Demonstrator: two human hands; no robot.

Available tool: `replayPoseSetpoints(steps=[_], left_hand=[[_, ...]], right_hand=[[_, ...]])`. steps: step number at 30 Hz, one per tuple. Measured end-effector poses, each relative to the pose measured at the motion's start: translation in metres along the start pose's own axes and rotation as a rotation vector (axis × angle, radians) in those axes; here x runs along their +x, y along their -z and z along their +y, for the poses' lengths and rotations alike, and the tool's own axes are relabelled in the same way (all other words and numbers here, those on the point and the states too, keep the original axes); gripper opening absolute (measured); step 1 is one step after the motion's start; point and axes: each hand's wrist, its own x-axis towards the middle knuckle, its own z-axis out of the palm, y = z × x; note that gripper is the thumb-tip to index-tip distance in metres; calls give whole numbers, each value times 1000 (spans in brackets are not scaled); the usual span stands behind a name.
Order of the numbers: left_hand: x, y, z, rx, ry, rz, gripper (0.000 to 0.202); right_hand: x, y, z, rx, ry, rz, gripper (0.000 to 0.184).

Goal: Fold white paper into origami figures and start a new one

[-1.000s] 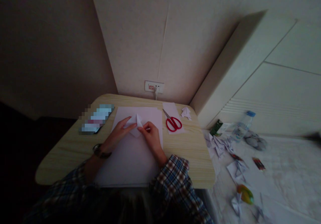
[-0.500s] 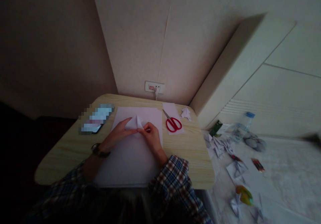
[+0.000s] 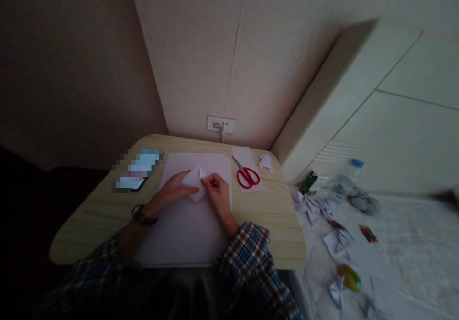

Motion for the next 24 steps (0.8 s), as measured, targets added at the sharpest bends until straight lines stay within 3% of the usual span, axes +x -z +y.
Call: replayPoseSetpoints(steps=[7, 12, 17, 24], left_hand=[[-1, -1, -1, 20, -77, -30, 43], [-1, -3, -1, 33, -42, -93, 48], [-1, -3, -1, 49, -48, -135, 47], [-1, -6, -3, 77, -25, -80, 42]], right_hand=[[3, 2, 1, 33, -22, -18, 21], [6, 3, 2, 62, -37, -70, 23], [4, 2, 5, 62, -59, -36, 27], [3, 0, 7, 0, -25, 25, 30]])
